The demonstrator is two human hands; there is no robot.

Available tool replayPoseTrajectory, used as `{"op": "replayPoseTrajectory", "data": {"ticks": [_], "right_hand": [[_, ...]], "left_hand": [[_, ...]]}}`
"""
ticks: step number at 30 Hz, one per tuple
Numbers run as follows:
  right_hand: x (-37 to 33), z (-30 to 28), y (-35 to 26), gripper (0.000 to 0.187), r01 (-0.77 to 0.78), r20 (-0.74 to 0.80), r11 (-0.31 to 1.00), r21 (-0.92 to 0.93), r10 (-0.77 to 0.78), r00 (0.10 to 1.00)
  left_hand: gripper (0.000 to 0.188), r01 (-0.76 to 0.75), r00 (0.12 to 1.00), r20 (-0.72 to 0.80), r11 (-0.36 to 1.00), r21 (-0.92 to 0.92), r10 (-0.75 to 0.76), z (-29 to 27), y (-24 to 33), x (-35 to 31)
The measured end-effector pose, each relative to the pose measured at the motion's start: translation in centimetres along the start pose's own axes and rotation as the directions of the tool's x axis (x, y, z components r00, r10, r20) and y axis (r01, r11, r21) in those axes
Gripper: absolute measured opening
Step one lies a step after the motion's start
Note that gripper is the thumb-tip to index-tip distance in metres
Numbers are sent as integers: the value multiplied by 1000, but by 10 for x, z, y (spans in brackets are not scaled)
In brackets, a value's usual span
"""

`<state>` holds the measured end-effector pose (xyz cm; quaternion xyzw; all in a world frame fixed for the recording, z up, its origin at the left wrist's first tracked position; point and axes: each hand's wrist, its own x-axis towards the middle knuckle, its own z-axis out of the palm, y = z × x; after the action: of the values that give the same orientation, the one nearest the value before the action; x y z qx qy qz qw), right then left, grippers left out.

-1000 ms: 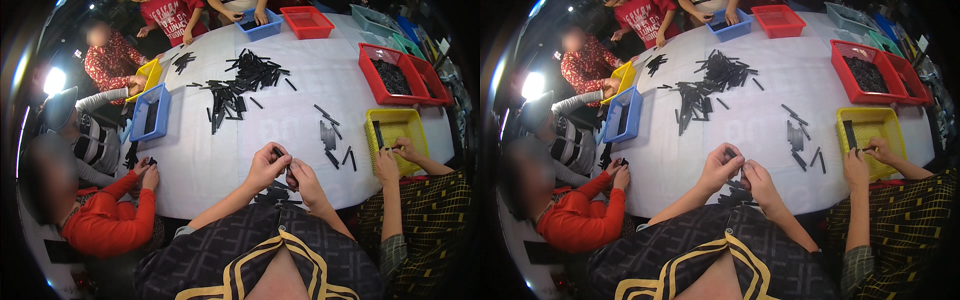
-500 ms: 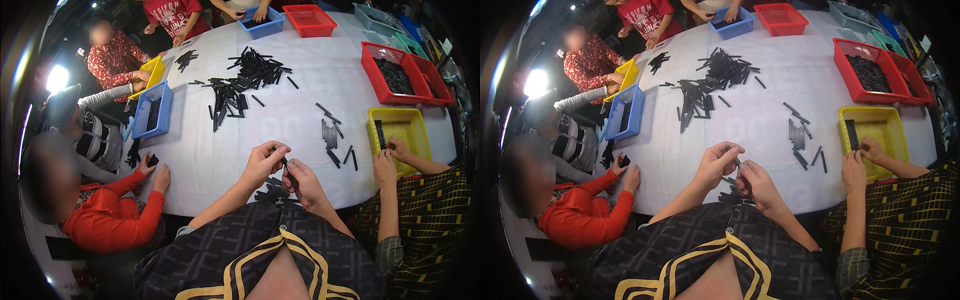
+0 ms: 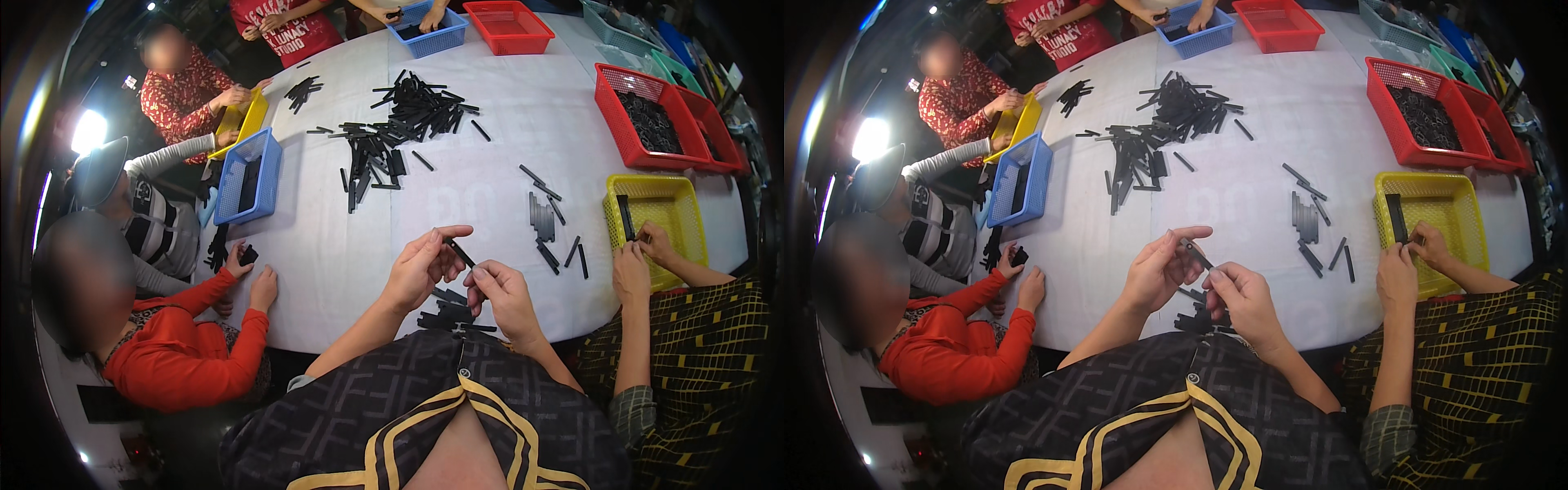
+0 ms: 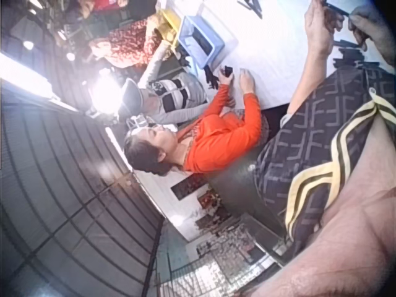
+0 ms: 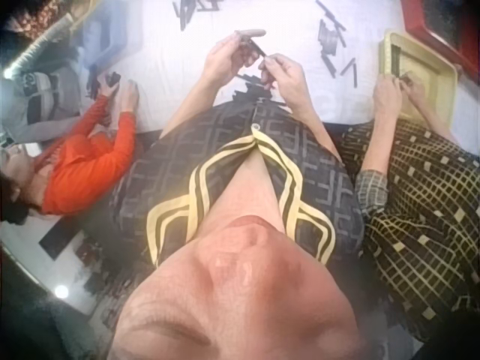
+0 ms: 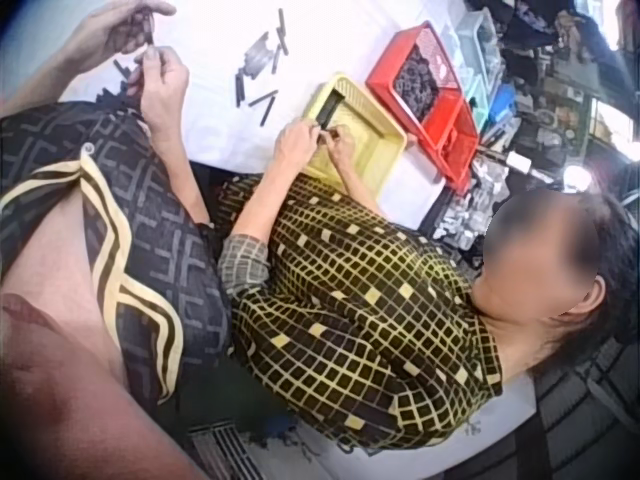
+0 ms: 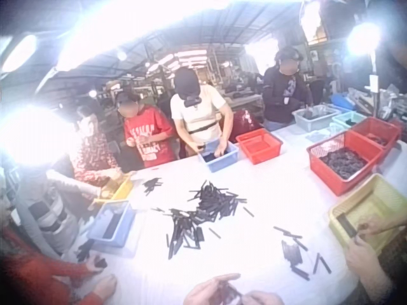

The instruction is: The person picks small black plastic pieces from a table and joins them together by hand. They place the assembled pieces into a yellow basket while other people at the table perform the same task.

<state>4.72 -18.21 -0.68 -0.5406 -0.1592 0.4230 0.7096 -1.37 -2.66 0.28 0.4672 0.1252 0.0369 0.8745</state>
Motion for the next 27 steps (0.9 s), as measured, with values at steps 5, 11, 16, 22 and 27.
{"op": "replayPoseTrajectory", "data": {"ticks": [5,11,16,22,27], "right_hand": [[4,1,2,25,-4,-26,1000,3,4,1000],[8,1,13,26,-40,-43,999,18,41,998],[9,1,12,26,-71,-60,997,43,74,995],[13,0,16,26,-65,-77,997,33,67,995],[13,-3,18,35,-78,-96,989,122,90,991]], "left_hand": [[27,-43,998,-32,969,243,52,2,-10,5],[33,47,987,-162,973,226,-10,-4,-17,14],[49,96,968,-232,995,-31,-101,-12,-12,21],[32,87,976,-211,983,164,-52,-15,-13,23],[26,31,983,-185,989,145,-4,-21,-20,25]]}}
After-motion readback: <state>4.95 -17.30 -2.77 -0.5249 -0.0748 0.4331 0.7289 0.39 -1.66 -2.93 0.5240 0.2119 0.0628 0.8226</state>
